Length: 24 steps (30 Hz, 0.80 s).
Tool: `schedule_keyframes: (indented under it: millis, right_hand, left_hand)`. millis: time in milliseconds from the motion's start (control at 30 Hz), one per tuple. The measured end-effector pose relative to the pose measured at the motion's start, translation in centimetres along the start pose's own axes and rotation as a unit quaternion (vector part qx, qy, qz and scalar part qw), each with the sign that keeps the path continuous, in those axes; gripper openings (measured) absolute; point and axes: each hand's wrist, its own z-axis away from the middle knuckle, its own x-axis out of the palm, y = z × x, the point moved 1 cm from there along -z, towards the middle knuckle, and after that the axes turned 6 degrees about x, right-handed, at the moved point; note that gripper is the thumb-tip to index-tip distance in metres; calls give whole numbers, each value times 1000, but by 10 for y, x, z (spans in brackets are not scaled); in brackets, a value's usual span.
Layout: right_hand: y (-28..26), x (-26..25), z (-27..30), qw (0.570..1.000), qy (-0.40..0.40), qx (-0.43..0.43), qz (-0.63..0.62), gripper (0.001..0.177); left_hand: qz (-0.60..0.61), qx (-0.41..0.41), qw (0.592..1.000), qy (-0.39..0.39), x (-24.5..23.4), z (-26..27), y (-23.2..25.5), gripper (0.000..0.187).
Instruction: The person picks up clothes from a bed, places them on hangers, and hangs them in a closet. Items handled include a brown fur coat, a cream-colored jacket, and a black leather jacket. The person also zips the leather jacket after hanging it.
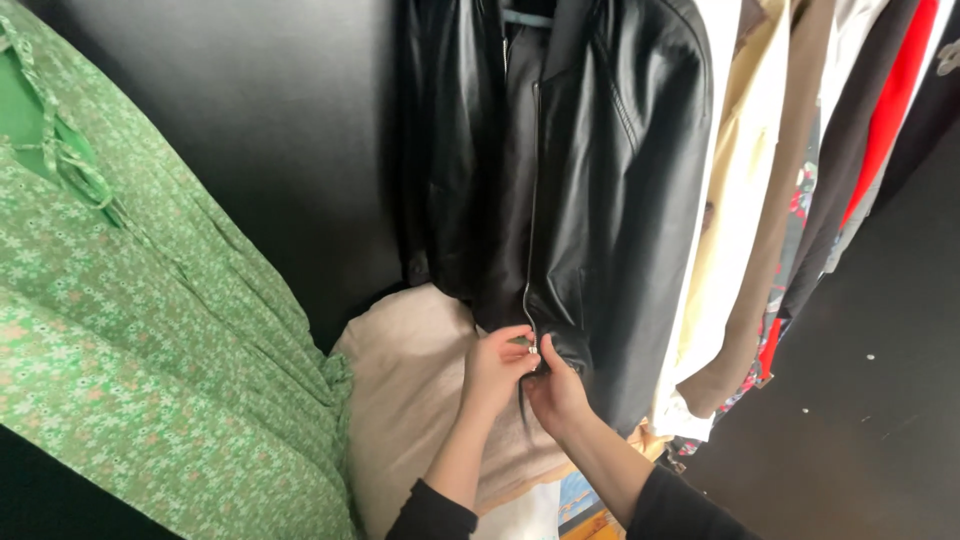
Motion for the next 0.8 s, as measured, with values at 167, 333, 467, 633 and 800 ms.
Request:
schedule_keyframes:
  millis: [167, 333, 467, 633, 800]
  right_hand:
    - [3, -6, 4, 1000, -14, -15, 11, 39]
    - [5, -3, 10, 998, -36, -26, 34, 37]
    - [-4, -10, 7, 992, -36, -31, 112, 36]
    - [-4, -30, -14, 973, -15, -102, 206, 38]
    - [0, -5, -10, 982, 7, -159, 101, 30]
  left_hand:
    - [-192, -20, 980, 48, -6, 22, 28, 50]
    - [-284, -58, 957, 29, -19, 23, 15, 37]
    - [-123, -92, 988, 24, -42, 10, -42, 40]
    - [-67, -142, 988, 0, -44, 8, -58, 45]
    - [-7, -184, 978, -95, -47, -3, -38, 44]
